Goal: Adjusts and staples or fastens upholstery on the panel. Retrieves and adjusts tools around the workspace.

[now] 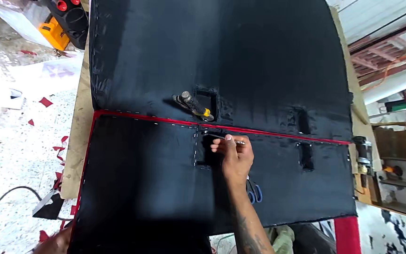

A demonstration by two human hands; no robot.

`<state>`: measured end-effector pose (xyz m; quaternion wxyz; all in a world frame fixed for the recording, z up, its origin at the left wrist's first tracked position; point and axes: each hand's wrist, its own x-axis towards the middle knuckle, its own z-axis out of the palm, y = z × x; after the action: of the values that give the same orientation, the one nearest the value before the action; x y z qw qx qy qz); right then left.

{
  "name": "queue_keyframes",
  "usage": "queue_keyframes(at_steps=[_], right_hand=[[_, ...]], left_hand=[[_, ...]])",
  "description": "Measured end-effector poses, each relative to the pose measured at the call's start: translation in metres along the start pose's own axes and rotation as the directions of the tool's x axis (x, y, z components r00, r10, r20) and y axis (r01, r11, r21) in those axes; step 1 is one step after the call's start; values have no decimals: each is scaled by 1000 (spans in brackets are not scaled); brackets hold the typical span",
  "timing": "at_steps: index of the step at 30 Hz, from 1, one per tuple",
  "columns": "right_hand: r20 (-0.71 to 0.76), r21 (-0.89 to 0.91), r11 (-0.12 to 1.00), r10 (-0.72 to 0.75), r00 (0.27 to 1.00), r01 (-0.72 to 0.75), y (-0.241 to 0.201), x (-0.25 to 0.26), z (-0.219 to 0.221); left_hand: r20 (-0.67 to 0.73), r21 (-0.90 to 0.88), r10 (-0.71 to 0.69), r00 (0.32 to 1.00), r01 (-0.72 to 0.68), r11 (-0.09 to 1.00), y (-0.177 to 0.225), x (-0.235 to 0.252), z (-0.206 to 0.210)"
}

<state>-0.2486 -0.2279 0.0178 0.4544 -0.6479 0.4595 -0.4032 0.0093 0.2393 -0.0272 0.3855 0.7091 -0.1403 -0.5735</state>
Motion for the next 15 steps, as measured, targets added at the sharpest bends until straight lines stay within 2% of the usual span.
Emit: queue_keyframes(at_steps=[2,4,6,8,10,12,14,15], right_hand=[[27,-168,985,-41,999,45,-7,-1,5],[74,-334,937,-78,994,98,-15,-1,14],[121,-459,875,-108,987,152,-21,0,21],[168,-495,842,-148,975,213,-20,1,25],[195,-417,878,-165,967,234,-14,3,22],[132,-192,975,-89,987,114,-3,3,10],[-3,111,982,152,988,-151,14,5,-6],[-49,228,929,309,950,-291,20,8,-13]], left_hand=[[-221,-58,174,960,-191,980,31,41,-16],[-422,-16,299,856,-337,941,79,86,-25],[-484,19,338,807,-377,926,133,124,-19],[-491,-36,267,829,-326,945,178,155,-3],[-431,-101,150,890,-213,972,209,178,9],[-338,-138,42,940,-94,986,228,193,11],[-300,-202,-20,954,-43,978,231,205,7],[-266,-241,-41,963,-25,970,231,207,4]])
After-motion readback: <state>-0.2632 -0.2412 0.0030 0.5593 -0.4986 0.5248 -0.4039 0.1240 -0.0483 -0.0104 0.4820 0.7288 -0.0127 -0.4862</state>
